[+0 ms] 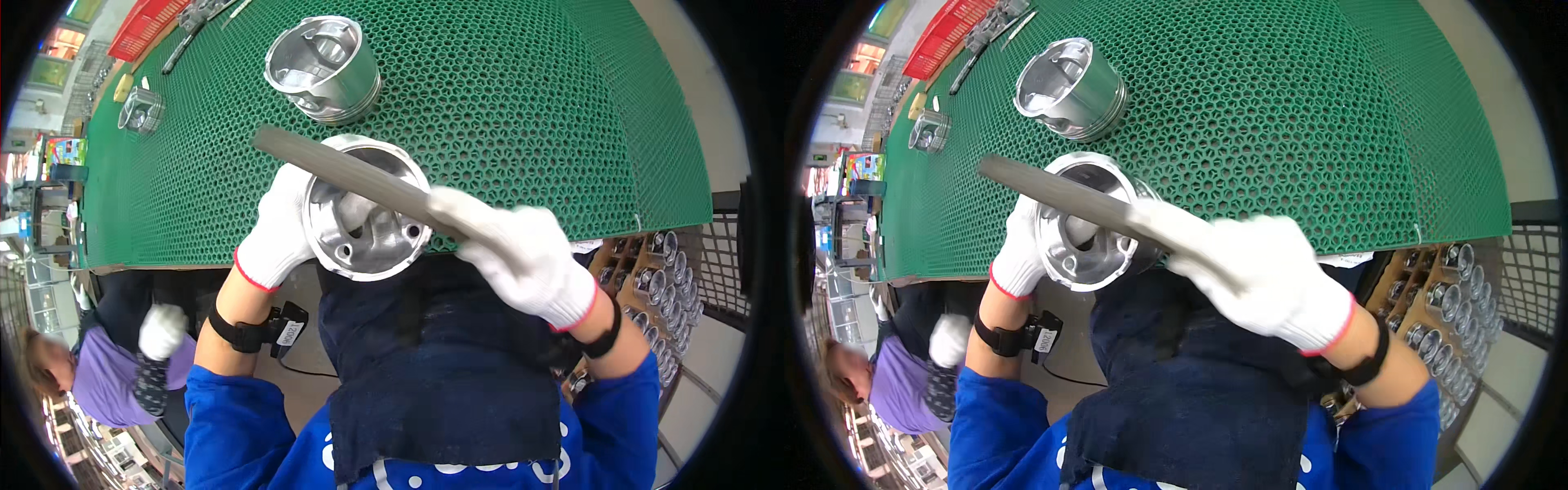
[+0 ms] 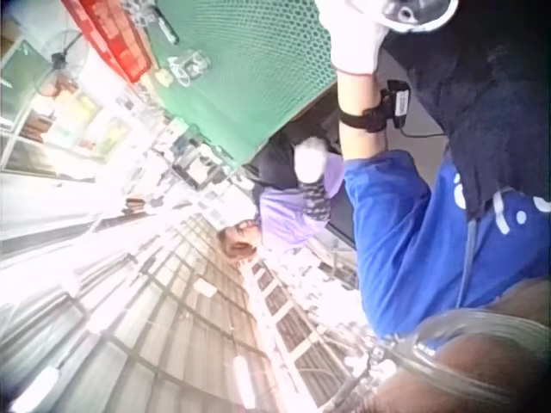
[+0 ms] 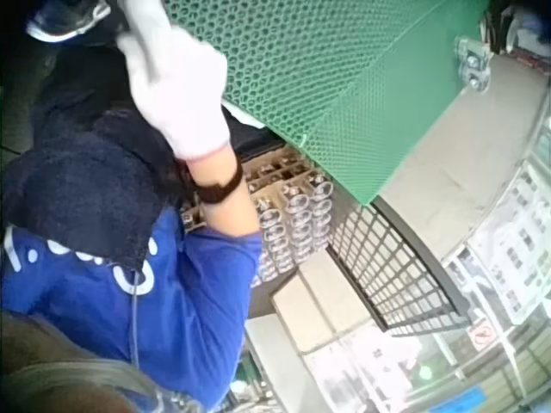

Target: Deburring the internal surface of metal piston heads using a hand file.

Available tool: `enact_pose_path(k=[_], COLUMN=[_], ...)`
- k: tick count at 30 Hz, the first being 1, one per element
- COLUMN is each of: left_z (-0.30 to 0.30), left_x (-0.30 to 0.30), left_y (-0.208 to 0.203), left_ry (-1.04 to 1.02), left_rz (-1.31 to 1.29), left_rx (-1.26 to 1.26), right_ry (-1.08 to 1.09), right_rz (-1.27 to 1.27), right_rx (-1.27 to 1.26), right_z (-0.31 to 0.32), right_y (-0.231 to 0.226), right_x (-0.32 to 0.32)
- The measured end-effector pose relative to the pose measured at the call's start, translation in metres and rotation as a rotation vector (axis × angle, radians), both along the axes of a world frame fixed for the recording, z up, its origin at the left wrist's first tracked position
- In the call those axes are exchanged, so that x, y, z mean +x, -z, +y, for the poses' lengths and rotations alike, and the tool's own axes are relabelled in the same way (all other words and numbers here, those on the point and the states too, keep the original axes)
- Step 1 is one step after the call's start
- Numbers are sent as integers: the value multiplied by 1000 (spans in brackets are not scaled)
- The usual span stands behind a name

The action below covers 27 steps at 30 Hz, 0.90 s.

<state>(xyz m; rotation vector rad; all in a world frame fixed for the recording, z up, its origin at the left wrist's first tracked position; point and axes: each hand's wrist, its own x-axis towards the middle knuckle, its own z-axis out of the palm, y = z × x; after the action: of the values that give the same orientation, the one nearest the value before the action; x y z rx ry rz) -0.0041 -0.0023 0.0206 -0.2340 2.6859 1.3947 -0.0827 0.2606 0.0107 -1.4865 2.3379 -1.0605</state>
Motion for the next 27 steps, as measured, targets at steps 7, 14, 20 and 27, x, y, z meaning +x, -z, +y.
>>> enact_pose_path(k=[7, 14, 20, 27], left_z=[-7, -6, -5, -3], left_x=[-11, -12, -12, -19], left_y=[9, 10, 9, 5], left_ry=[220, 104, 254, 225], left_rz=[90, -29, 156, 116], left_rx=[448, 680, 367, 255], right_ry=[-88, -69, -65, 54], right_rz=[121, -83, 63, -88], right_rx=[76, 1, 38, -408], right_z=[53, -11, 26, -46], right_y=[12, -2, 2, 11], right_x=[19, -8, -8, -55])
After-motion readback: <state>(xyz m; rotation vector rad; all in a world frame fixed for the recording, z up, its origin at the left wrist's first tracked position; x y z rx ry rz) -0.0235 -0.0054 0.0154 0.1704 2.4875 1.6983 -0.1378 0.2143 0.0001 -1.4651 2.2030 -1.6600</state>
